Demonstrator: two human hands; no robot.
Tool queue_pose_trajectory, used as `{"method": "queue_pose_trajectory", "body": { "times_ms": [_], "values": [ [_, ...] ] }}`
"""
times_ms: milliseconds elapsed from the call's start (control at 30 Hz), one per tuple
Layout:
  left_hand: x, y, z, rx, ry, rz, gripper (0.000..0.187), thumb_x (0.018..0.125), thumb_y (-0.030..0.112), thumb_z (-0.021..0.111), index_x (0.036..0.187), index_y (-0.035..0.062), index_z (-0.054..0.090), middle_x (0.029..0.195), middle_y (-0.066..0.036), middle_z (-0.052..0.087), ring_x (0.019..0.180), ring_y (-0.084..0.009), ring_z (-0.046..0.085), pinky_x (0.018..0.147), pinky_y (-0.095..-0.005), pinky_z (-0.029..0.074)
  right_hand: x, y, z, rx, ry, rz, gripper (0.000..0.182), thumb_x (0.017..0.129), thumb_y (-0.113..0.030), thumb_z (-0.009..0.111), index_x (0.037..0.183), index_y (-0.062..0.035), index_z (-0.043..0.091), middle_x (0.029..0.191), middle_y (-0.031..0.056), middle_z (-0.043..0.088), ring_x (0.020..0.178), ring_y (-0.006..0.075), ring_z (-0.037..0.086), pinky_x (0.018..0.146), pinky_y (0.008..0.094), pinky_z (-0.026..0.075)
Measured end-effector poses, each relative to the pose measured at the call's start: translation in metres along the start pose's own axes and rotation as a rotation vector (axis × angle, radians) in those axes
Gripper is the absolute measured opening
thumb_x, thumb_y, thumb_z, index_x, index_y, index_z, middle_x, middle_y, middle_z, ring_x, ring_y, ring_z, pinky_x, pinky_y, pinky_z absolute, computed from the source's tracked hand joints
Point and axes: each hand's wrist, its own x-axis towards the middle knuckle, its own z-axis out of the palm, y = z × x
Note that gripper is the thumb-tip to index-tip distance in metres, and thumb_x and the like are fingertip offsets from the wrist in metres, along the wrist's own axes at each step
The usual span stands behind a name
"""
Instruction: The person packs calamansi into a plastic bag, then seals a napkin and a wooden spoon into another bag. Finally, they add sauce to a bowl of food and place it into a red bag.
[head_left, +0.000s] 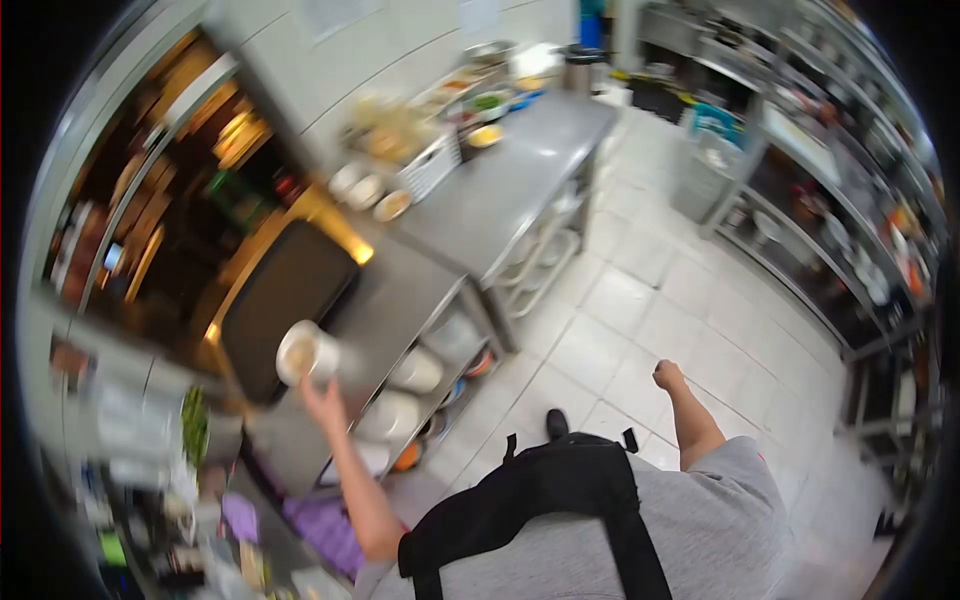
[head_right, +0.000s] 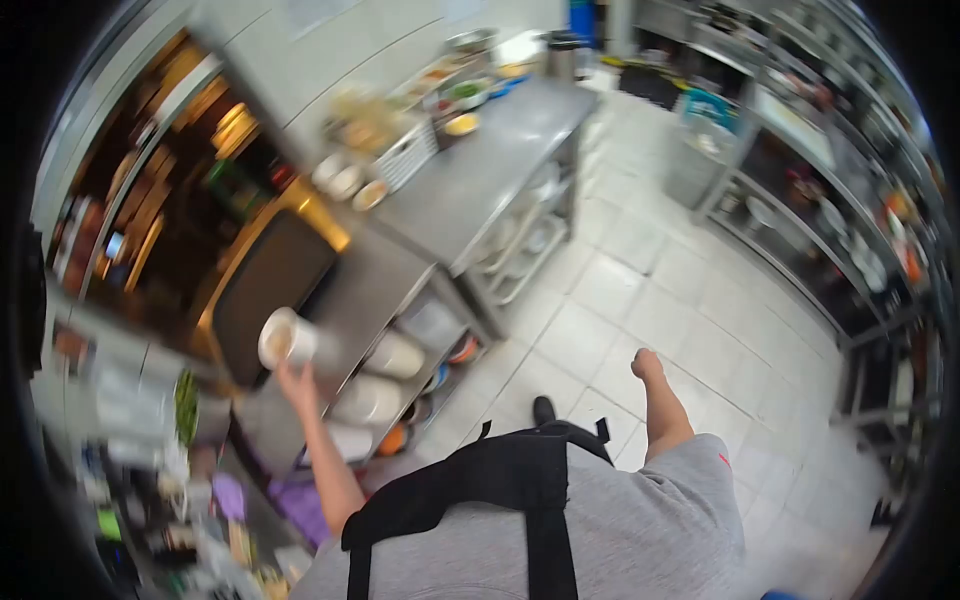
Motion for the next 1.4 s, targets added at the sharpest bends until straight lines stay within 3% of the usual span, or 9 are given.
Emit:
{"method": "queue_pose_trajectory", "body": {
  "times_ms": [200, 333, 433, 467, 567, 767, 933, 1167, 1400],
  "values": [
    [0.004, -0.004, 0.021, -0.059, 0.192, 0.074, 0.022, 0.076, 0.007, 0.063, 0.091, -0.0044, 0.052, 0.091, -0.016, 0.057, 0.085, -0.0265, 0.054, 0.081, -0.0349, 0.042, -0.027, 0.121, -0.003, 0.396, 0.495, 0.354, 0.013, 0.069, -0.006, 0.050, 0.075, 0.0012, 0.058, 0.081, 0.0238, 0.059, 0.081, 0.0390, 0.057, 0.070, 0.0452, 0.046],
    [0.002, 0.033, 0.045, -0.097, 0.059, 0.090, 0.015, 0.076, 0.003, 0.060, 0.086, -0.0042, 0.051, 0.081, -0.012, 0.057, 0.077, -0.0216, 0.054, 0.075, -0.0335, 0.044, -0.066, 0.164, 0.110, 0.365, -0.157, 0.683, 0.025, 0.071, -0.009, 0.052, 0.092, 0.0012, 0.060, 0.099, 0.0245, 0.058, 0.095, 0.0360, 0.056, 0.080, 0.0424, 0.046],
    [0.015, 0.063, 0.080, -0.276, -0.104, 0.004, 0.010, 0.078, 0.001, 0.058, 0.080, -0.0020, 0.049, 0.075, -0.005, 0.052, 0.071, -0.0114, 0.050, 0.064, -0.0253, 0.044, -0.083, 0.140, 0.162, 0.180, -0.420, 0.129, 0.036, 0.065, -0.013, 0.060, 0.099, 0.0009, 0.059, 0.097, 0.0203, 0.061, 0.093, 0.0326, 0.059, 0.076, 0.0378, 0.048],
    [0.017, 0.078, 0.095, -0.292, -0.143, 0.039, 0.010, 0.078, 0.000, 0.058, 0.078, -0.0013, 0.048, 0.074, -0.004, 0.051, 0.069, -0.0099, 0.049, 0.062, -0.0237, 0.043, -0.095, 0.059, 0.076, 0.343, -0.545, 0.487, 0.033, 0.066, -0.018, 0.061, 0.092, 0.0015, 0.062, 0.092, 0.0197, 0.062, 0.087, 0.0324, 0.060, 0.072, 0.0369, 0.048],
    [0.026, 0.103, 0.140, -0.420, -0.271, 0.098, 0.010, 0.077, -0.001, 0.059, 0.079, -0.0006, 0.049, 0.073, -0.002, 0.049, 0.068, -0.0094, 0.047, 0.062, -0.0228, 0.042, -0.010, 0.013, 0.105, 0.100, -0.298, -0.082, 0.032, 0.071, -0.034, 0.057, 0.077, -0.0031, 0.065, 0.081, 0.0177, 0.063, 0.076, 0.0327, 0.061, 0.069, 0.0407, 0.048],
    [0.034, 0.163, 0.211, -0.451, -0.402, 0.183, 0.010, 0.072, -0.004, 0.060, 0.078, -0.0014, 0.053, 0.078, -0.004, 0.052, 0.075, -0.0118, 0.051, 0.066, -0.0236, 0.043, 0.120, -0.156, -0.079, 0.795, 0.357, -0.298, 0.018, 0.078, -0.017, 0.052, 0.082, -0.0009, 0.060, 0.073, 0.0191, 0.060, 0.069, 0.0301, 0.060, 0.063, 0.0360, 0.047],
    [0.049, 0.171, 0.257, -0.485, -0.418, 0.262, 0.015, 0.073, -0.002, 0.062, 0.086, -0.0021, 0.054, 0.120, -0.015, 0.048, 0.095, -0.0207, 0.057, 0.070, -0.0273, 0.050, 0.112, -0.325, -0.245, 0.854, 0.550, -0.670, 0.014, 0.078, -0.010, 0.054, 0.086, 0.0007, 0.058, 0.077, 0.0151, 0.059, 0.071, 0.0249, 0.059, 0.064, 0.0318, 0.045],
    [0.048, 0.177, 0.239, -0.476, -0.567, 0.139, 0.066, 0.076, 0.001, 0.059, 0.134, 0.0081, 0.028, 0.136, -0.017, 0.030, 0.117, -0.0265, 0.043, 0.084, -0.0360, 0.046, 0.162, -0.527, -0.274, 0.606, 0.655, -1.126, 0.043, 0.070, -0.020, 0.065, 0.105, 0.0009, 0.051, 0.115, 0.0199, 0.044, 0.108, 0.0358, 0.041, 0.090, 0.0401, 0.036],
    [0.025, 0.157, 0.227, -0.449, -0.609, 0.062, 0.066, 0.075, 0.001, 0.060, 0.133, 0.0069, 0.028, 0.136, -0.012, 0.029, 0.119, -0.0261, 0.039, 0.088, -0.0365, 0.042, 0.180, -0.596, -0.270, 0.437, 0.500, -1.026, 0.062, 0.058, -0.035, 0.074, 0.108, -0.0046, 0.054, 0.118, 0.0198, 0.043, 0.110, 0.0349, 0.039, 0.093, 0.0426, 0.033]
  ]
}}
